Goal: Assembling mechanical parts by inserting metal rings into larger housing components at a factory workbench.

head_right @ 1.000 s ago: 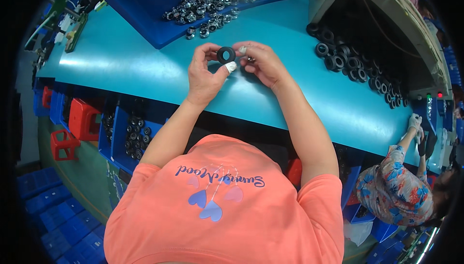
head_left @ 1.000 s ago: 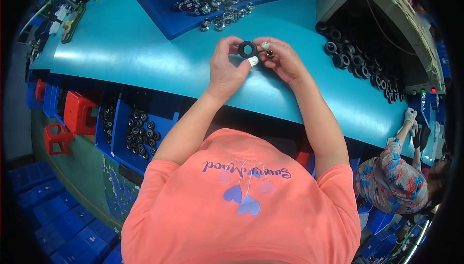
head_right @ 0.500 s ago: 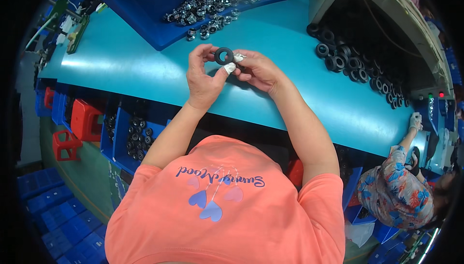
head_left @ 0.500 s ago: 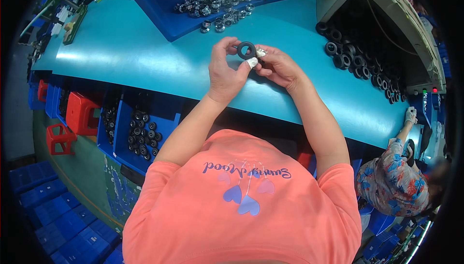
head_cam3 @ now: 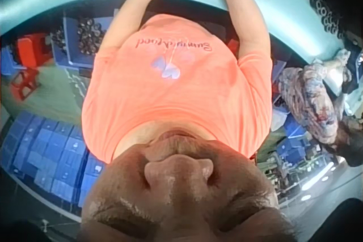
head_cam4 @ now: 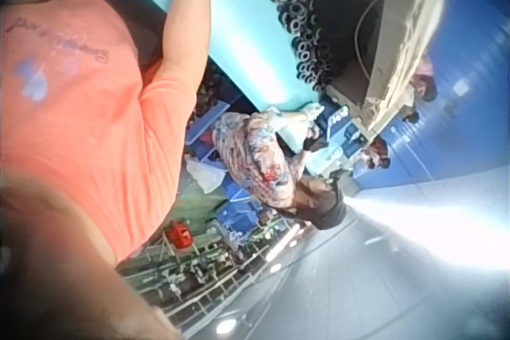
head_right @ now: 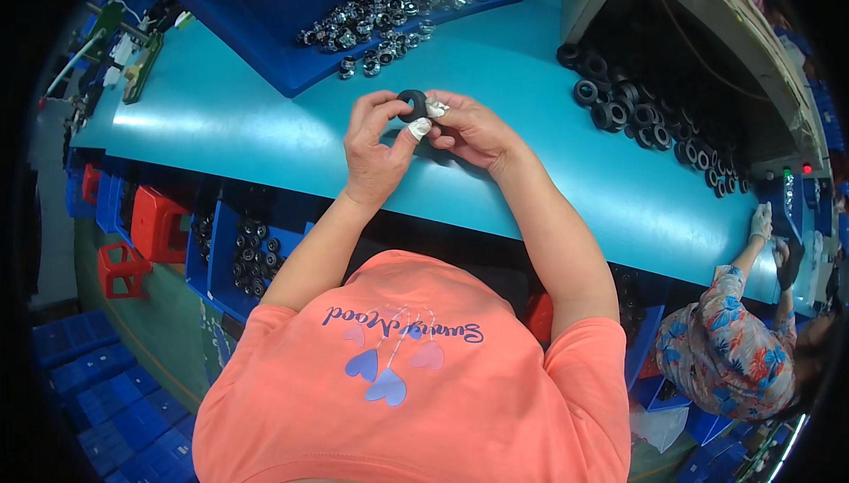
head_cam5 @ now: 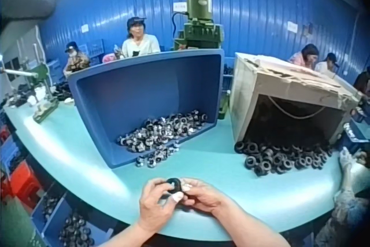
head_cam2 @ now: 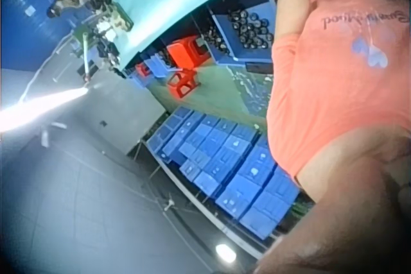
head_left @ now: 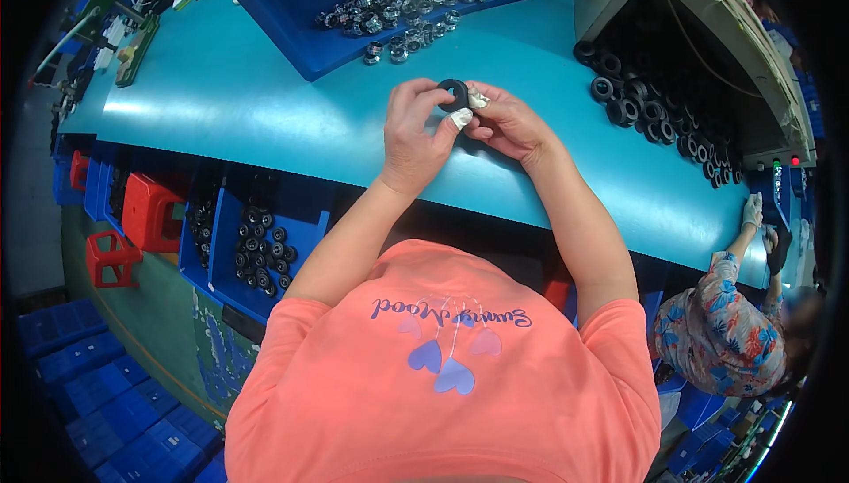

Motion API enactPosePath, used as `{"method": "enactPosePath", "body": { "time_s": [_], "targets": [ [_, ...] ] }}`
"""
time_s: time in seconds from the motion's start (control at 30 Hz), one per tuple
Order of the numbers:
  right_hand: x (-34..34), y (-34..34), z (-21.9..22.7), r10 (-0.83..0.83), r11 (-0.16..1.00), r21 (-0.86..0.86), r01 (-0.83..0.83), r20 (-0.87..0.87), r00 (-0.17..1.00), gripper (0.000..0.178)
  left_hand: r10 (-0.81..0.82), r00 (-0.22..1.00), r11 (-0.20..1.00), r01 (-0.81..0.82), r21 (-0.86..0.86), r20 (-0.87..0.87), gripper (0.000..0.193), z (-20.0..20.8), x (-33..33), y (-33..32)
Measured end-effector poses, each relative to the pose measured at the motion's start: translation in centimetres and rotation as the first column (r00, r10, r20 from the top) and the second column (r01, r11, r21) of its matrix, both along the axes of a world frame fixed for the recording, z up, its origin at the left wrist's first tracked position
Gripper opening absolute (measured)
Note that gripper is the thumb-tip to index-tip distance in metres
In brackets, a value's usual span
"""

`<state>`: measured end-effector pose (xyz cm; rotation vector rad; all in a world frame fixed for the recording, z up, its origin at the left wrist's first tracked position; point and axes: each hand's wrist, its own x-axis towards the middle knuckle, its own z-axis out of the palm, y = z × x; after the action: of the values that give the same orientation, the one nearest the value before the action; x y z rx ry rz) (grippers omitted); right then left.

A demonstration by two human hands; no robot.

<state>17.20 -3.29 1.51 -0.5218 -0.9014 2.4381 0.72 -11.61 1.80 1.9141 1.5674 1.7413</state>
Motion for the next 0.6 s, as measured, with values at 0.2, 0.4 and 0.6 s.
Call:
{"method": "enactPosePath", "body": {
  "time_s": [0.2,0.4,0.6],
  "targets": [
    [0.1,0.3,0.3,-0.025,0.998,0.063,0.019,0.112,0.993,0.017,-0.225,0.844,0.872,0.397,-0.285,0.487,0.019,-0.9,-1.2,0.3],
    [-0.3,0.0,1.0,-0.088,0.982,0.188,0.037,0.272,0.958,0.018,-0.232,0.723,0.791,0.53,-0.307,0.65,0.014,-1.5,-2.1,0.6],
    [-0.6,-0.2,1.1,-0.197,0.951,0.288,0.108,0.301,0.933,0.016,-0.242,0.55,0.745,0.633,-0.209,0.799,0.011,-1.3,-2.3,0.6]
  ]
}}
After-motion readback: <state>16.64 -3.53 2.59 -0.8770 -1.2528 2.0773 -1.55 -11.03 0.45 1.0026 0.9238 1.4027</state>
